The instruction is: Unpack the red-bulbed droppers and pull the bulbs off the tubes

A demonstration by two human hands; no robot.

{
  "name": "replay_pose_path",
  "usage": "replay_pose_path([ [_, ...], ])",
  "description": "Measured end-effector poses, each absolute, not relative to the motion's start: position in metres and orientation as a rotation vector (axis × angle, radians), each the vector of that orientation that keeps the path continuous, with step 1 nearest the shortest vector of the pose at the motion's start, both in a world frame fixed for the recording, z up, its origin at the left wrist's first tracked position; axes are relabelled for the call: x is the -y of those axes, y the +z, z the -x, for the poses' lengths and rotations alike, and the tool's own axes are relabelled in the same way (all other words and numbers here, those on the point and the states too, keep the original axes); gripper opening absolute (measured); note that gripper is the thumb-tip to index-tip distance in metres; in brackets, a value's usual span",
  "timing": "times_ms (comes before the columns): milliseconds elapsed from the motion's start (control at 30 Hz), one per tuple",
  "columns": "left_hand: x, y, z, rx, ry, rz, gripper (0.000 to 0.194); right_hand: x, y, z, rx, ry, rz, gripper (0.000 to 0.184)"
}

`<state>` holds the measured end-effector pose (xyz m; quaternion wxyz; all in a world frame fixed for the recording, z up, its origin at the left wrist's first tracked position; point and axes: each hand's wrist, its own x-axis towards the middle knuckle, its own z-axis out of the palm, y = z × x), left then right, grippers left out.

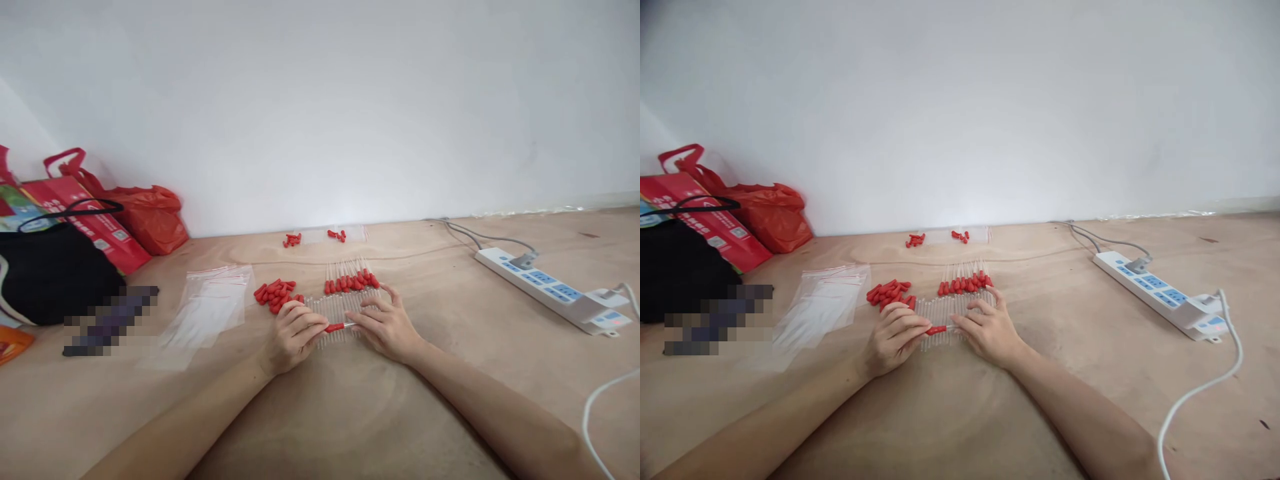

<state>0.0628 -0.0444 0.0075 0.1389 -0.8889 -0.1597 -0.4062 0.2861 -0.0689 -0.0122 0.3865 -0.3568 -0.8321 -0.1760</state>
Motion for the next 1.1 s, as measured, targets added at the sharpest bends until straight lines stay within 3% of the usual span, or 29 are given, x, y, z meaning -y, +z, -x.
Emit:
replay_pose_path([
  [200,0.044,0.005,-0.064,0.627,-0.975,2.713,0.034,0.077,-0.009,-0.28,2.165,-0.471,0.962,0.017],
  [367,0.046,0.001,-0.071,0.665,-0.998,2.726,0.017,0.08,-0.01,-0.277,2.194,-0.44,0.942,0.019],
  [700,0.049,0.007,-0.065,0.679,-1.107,2.69,0.015,0.081,-0.001,-0.286,2.207,-0.441,0.935,0.024],
  [900,0.044,0.009,-0.039,0.879,-1.228,2.617,0.011,0.074,0.0,-0.319,2.023,-0.319,1.351,0.024],
  [1100,0.021,0.02,-0.019,1.411,-1.322,2.349,0.023,0.069,-0.002,-0.324,1.867,-0.216,1.769,0.03],
])
